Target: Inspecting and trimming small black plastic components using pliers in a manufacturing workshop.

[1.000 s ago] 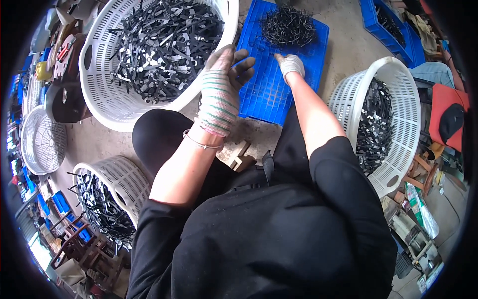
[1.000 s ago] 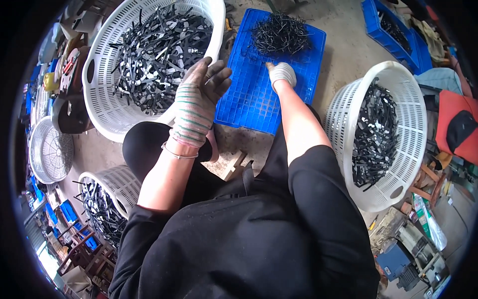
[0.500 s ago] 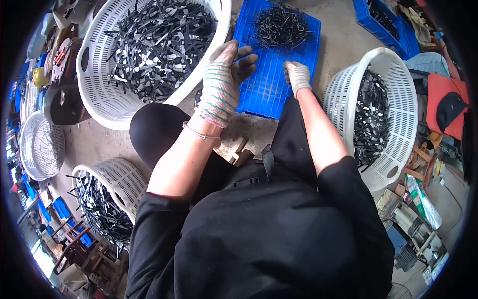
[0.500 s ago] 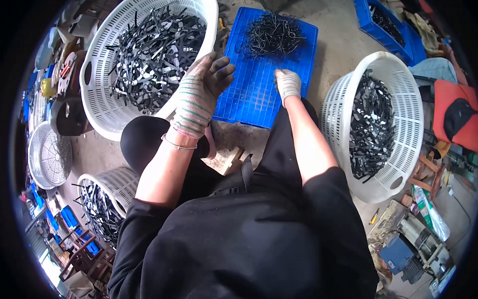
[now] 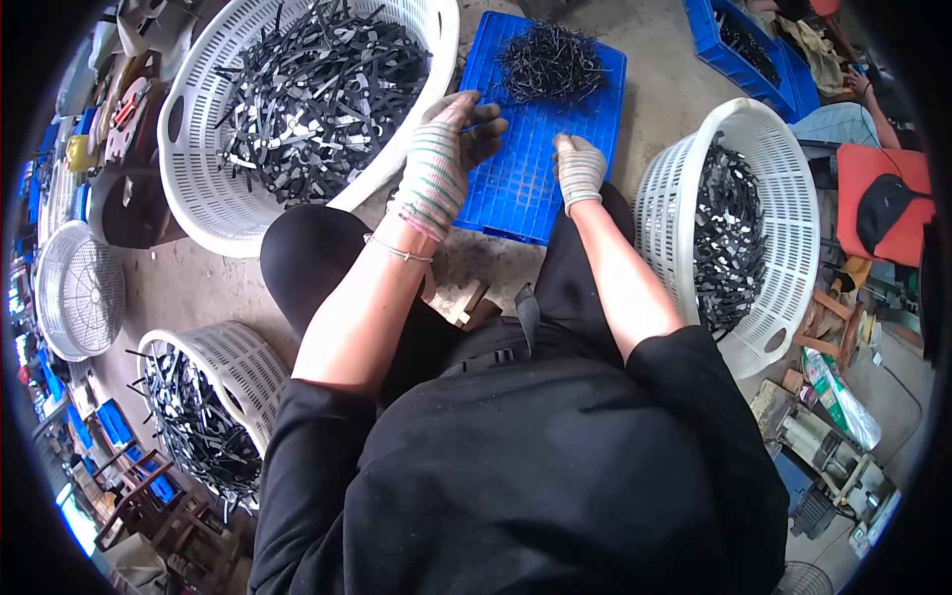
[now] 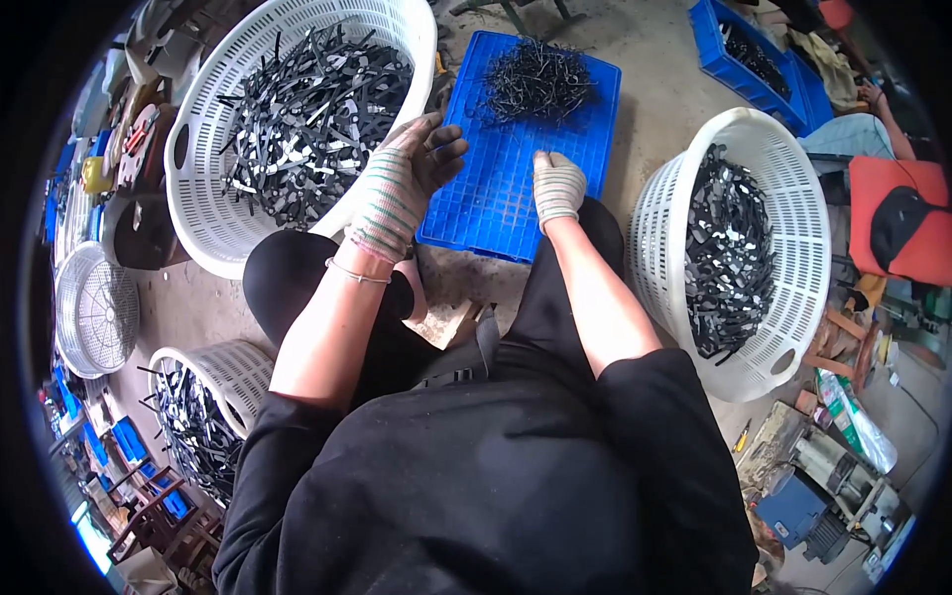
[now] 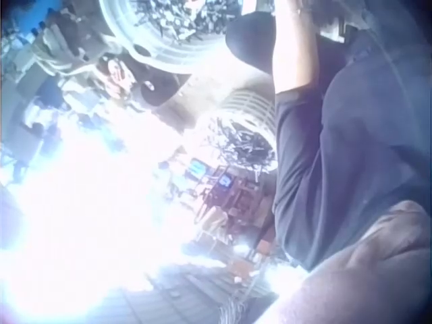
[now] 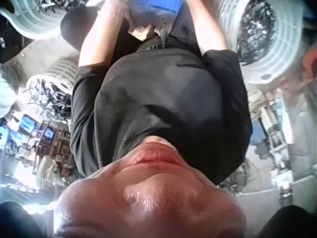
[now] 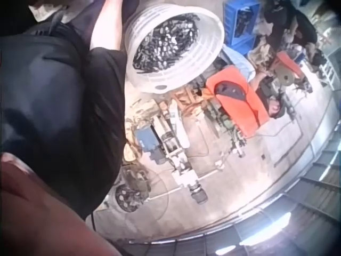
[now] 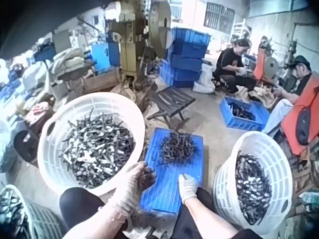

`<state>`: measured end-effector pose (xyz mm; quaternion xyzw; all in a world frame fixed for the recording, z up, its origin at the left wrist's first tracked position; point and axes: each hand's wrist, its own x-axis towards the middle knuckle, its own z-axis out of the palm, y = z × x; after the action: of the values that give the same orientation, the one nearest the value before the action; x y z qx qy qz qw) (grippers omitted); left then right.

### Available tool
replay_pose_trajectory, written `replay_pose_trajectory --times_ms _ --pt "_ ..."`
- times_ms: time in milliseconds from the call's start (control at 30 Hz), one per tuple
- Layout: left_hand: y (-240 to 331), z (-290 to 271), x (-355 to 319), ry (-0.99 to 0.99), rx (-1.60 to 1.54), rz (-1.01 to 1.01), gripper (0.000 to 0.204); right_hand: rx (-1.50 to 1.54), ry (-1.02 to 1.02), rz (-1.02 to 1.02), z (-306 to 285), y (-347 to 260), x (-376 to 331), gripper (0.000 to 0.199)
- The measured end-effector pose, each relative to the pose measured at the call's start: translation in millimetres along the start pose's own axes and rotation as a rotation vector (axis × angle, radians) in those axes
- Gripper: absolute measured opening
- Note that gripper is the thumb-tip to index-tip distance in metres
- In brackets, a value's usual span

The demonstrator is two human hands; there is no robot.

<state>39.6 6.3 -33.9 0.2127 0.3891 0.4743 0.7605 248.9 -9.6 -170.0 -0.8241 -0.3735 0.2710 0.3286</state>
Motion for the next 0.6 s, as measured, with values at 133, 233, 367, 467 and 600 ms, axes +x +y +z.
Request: replay_pose_trajectory --times_ms 133,233,367,467,600 --pt "-5 -4 4 -0.033 0.004 -0.002 0.036 0.386 0.035 0.254 -10 -8 8 0.024" --pt "-5 -8 2 -0.017 0.028 -0.038 0.035 0.441 -0.011 0.247 -19 -36 -9 0.021" --pt "1 -2 -3 -0.015 0.057 -0.044 0.035 0.47 -0.085 0.249 -25 -37 -38 0.023" --pt "-3 3 -2 -0.05 0.049 -0.044 0.035 0.428 -0.095 0.218 -33 -40 -49 0.023" --pt "-8 7 -3 -0.055 0.038 -0.065 0.034 0.127 -0.116 0.123 -5 5 7 0.021"
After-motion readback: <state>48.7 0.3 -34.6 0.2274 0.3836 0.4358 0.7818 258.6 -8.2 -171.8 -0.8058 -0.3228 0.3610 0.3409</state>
